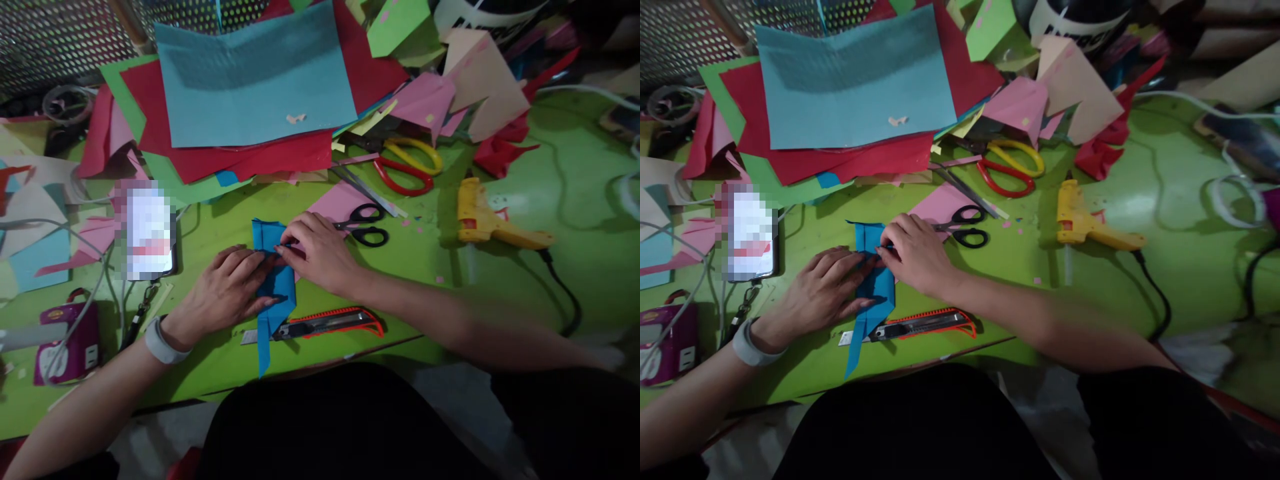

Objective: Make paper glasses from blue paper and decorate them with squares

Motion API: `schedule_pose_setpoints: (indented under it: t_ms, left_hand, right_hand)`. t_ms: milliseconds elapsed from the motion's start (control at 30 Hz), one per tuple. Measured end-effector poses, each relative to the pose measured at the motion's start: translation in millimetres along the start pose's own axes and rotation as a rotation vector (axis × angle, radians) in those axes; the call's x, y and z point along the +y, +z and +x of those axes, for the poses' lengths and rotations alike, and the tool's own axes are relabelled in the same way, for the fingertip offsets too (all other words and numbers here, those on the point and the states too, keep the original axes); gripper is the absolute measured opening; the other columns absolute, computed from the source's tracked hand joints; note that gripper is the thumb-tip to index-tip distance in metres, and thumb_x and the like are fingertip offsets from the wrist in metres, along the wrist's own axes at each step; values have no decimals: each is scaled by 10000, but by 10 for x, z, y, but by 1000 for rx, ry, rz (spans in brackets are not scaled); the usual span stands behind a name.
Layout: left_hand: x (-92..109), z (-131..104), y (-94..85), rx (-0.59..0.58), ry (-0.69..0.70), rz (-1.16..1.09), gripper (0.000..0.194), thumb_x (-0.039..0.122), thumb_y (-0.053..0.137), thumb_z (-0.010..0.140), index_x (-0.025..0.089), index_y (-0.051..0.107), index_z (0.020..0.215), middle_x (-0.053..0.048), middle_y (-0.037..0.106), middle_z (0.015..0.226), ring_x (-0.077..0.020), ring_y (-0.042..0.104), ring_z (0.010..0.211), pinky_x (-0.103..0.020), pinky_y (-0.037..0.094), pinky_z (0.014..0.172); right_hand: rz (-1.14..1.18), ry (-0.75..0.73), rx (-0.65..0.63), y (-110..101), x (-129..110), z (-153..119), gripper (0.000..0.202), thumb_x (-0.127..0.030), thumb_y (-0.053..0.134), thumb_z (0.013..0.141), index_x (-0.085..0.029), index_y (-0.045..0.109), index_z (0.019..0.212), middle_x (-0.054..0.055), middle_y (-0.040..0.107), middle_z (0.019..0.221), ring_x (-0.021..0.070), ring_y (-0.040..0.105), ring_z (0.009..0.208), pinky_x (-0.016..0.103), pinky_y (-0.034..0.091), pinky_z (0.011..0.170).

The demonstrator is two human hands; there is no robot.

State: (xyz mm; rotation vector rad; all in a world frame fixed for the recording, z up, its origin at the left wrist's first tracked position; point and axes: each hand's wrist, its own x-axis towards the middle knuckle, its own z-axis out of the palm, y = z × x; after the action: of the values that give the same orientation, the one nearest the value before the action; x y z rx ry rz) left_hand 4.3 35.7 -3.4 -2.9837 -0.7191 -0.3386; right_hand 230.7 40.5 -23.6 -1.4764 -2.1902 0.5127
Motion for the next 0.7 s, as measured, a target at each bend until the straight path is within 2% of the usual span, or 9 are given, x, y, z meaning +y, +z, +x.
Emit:
schedule_pose_setpoints:
  t_ms: [167, 300, 400, 500, 567, 700]
  left_hand:
    - [13, 20, -7, 2, -7, 10, 498, 493, 430, 1035, 99, 646, 1247, -133, 669, 1168, -283, 615, 1064, -418, 507, 960]
    - [26, 18, -7, -15, -14, 9, 503, 498, 427, 1035, 111, 627, 1286, -133, 668, 1186, -287, 607, 1084, -420, 505, 955]
    - [31, 5, 0, -34, -31, 3, 519, 517, 419, 1034, 140, 593, 1346, -128, 658, 1224, -290, 599, 1114, -421, 500, 959]
    - [32, -11, 8, -49, -37, -3, 527, 513, 420, 1034, 137, 579, 1367, -130, 651, 1236, -294, 595, 1108, -427, 499, 953]
    - [34, -18, 12, -61, -42, -7, 538, 514, 417, 1033, 118, 582, 1358, -140, 649, 1227, -298, 593, 1109, -429, 497, 952]
    - [39, -17, 3, -69, -52, -22, 559, 530, 392, 1035, 109, 588, 1346, -152, 646, 1207, -293, 595, 1112, -422, 491, 957]
  right_hand:
    - [29, 12, -15, 5, 12, 16, 55, -268, 591, 955, -219, 601, 932, 86, 634, 1001, 265, 567, 989, 408, 434, 877]
    - [83, 1, 10, 9, 82, 34, 46, -217, 555, 957, -225, 593, 932, 80, 646, 999, 260, 579, 979, 414, 442, 877]
    - [227, -7, 60, -17, 147, 34, 86, -185, 521, 950, -221, 599, 959, 75, 655, 1004, 227, 609, 931, 384, 476, 833]
    - [356, 59, 97, -73, 146, 25, 84, -256, 569, 931, -214, 591, 1000, 68, 667, 1001, 190, 630, 849, 328, 492, 739]
    - [311, 141, 3, -120, 93, 25, 125, -312, 639, 898, -215, 584, 955, 39, 681, 908, 173, 624, 766, 299, 461, 668]
    - [45, 235, -264, -230, -50, 88, 239, -407, 686, 892, -217, 571, 805, -3, 672, 737, 161, 593, 663, 285, 338, 581]
